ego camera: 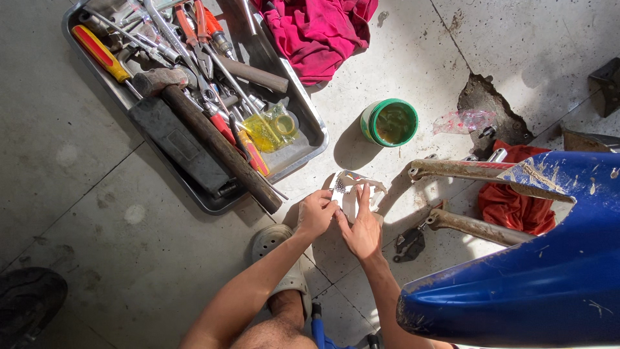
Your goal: The person pours a green substance from a small container into a blue motorcycle fuel tank. They then repeatedly insert and remove a metal rod into the tank's opening, occasionally wiping the rod with a white cloth.
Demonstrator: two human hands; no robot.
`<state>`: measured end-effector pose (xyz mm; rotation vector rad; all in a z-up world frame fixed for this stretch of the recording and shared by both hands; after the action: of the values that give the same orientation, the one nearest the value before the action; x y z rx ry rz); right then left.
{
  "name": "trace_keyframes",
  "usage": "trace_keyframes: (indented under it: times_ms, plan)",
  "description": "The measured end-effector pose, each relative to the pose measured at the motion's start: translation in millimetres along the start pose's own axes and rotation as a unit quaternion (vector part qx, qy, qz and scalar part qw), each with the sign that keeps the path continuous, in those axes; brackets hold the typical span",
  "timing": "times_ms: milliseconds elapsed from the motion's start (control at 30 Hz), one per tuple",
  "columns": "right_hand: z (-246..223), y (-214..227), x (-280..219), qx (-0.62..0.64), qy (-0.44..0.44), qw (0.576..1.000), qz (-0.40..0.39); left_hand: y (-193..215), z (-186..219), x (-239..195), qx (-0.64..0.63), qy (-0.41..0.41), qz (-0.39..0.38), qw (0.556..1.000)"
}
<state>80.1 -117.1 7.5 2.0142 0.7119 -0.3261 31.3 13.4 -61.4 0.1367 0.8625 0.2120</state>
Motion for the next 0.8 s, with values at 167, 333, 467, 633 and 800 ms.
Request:
trace_keyframes:
  times_ms: [167, 333, 467, 633, 800]
  plan:
    - [0, -6, -3, -0.055, -0.008, 0.998, -0.021, -11, -2, -5, -0.065, 0.044, -0.025, 0.997]
    - [-8, -4, -7, -0.104, -0.017, 0.993, -0.048, -19, -5, -3, -0.130, 0.062, -0.039, 0.989]
    - [-16, -7, -10, -0.138, -0.012, 0.989, -0.047, -18, -6, -3, -0.094, 0.051, -0.038, 0.994]
    - [-27, -9, -12, -0.186, -0.023, 0.980, -0.066, -15, -11, 0, -0.040, 0.070, -0.036, 0.996]
    - [-10, -3, -10, 0.079, -0.048, 0.996, -0.019, -18, -8, 1, -0.099, 0.050, -0.067, 0.992]
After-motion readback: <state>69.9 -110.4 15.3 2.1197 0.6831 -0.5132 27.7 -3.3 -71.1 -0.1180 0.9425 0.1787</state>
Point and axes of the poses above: each hand's wrist, its own x-axis towards the middle knuckle, its own y-axis out of the back of the hand, z = x × y, the point moved 6 cm from there along x, towards the middle knuckle, and after that the axes turned 3 degrees about -z, right-handed, at the moved point
